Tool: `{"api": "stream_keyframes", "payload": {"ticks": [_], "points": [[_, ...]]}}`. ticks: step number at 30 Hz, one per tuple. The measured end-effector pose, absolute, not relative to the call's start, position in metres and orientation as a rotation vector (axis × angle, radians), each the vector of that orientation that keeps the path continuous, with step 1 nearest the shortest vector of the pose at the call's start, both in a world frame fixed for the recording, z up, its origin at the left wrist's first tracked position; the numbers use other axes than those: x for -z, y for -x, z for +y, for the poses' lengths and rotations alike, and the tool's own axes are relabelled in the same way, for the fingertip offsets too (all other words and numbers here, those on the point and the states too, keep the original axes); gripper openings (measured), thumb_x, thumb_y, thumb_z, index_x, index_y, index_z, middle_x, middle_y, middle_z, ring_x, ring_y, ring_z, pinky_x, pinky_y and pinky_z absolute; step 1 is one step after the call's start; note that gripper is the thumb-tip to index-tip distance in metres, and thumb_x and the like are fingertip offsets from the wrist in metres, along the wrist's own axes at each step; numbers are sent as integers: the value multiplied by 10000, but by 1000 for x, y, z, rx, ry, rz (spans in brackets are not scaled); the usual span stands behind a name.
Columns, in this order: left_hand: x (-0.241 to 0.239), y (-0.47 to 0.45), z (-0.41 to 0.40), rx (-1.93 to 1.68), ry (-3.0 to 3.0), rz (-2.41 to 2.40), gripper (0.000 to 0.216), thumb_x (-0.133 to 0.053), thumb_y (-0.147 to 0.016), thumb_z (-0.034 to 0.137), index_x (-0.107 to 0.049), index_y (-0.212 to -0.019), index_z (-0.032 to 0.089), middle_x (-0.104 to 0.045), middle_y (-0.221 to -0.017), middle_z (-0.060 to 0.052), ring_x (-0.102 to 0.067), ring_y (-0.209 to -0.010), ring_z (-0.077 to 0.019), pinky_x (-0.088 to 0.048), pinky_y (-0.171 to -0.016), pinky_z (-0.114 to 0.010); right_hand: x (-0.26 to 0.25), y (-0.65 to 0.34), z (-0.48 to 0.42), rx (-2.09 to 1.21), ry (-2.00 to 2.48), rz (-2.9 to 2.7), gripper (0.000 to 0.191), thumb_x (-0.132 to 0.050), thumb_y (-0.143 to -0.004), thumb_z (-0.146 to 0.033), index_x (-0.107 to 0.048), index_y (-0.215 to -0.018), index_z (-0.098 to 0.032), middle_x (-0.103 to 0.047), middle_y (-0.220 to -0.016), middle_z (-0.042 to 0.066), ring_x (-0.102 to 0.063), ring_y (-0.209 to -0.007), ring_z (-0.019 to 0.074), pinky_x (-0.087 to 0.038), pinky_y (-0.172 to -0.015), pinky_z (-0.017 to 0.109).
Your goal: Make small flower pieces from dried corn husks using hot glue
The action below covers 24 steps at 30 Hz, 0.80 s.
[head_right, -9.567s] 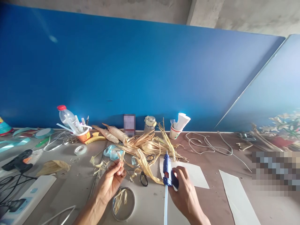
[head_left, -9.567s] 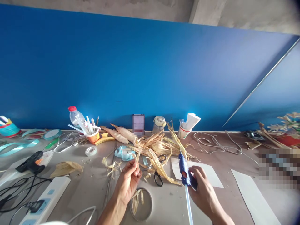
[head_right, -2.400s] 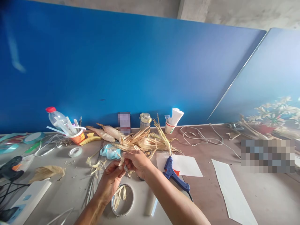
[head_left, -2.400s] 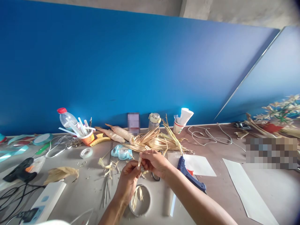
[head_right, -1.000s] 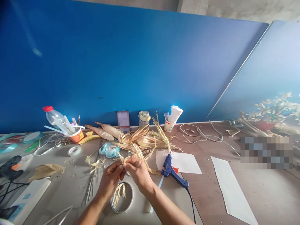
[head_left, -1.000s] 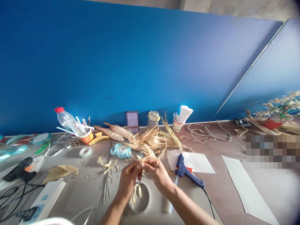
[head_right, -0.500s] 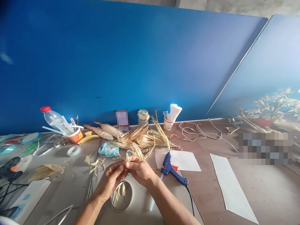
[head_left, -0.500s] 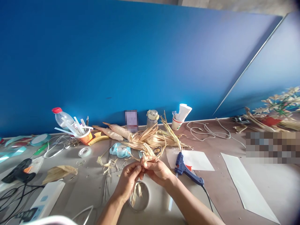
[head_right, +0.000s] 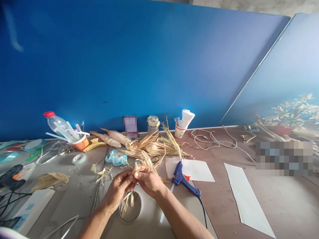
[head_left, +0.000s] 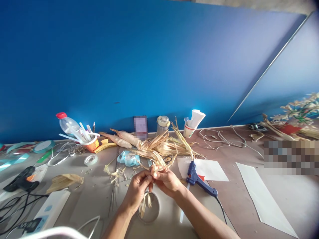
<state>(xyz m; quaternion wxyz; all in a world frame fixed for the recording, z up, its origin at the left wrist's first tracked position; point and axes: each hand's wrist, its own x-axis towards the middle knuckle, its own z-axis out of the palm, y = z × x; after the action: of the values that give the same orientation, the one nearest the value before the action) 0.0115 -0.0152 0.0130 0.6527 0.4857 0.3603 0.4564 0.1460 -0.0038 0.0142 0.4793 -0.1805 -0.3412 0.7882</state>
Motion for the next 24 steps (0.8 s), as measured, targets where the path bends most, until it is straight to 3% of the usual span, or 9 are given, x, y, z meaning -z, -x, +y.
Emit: {"api": "stream_keyframes", "payload": {"ticks": [5, 10, 16, 24], "points": [[-13, -12, -17, -1083, -1140, 890, 168, -599, -788, 308, -635, -757, 146, -504, -565, 27, -440, -501, -88, -350, -524, -229, -9, -147, -2, -1963, 371, -821, 208, -714, -696, -295, -634, -789, -127, -586, -665, 15, -571, -583, 145, -496, -544, 287], [-12, -14, -18, -1143, -1140, 939, 188, -580, -800, 334, -627, -750, 158, -528, -584, 24, -434, -520, -100, -358, -533, -229, -10, -145, -4, -1930, 361, -753, 374, -716, -681, -258, -582, -1017, -163, -598, -816, 14, -567, -641, 141, -490, -542, 278], [-9, -16, -16, -1214, -1106, 979, 197, -599, -782, 352, -631, -760, 159, -562, -626, 7, -437, -534, -112, -355, -526, -232, -14, -137, -9, -1794, 461, -727, 171, -698, -700, -271, -590, -786, -170, -559, -614, -19, -562, -563, 141, -461, -535, 273], [-4, -15, -14, -1191, -1080, 957, 219, -601, -776, 365, -642, -775, 149, -475, -531, 31, -404, -517, -114, -329, -520, -236, -20, -131, -14, -1663, 637, -797, 177, -712, -678, -317, -599, -703, -183, -580, -571, 5, -570, -534, 185, -439, -487, 308]]}}
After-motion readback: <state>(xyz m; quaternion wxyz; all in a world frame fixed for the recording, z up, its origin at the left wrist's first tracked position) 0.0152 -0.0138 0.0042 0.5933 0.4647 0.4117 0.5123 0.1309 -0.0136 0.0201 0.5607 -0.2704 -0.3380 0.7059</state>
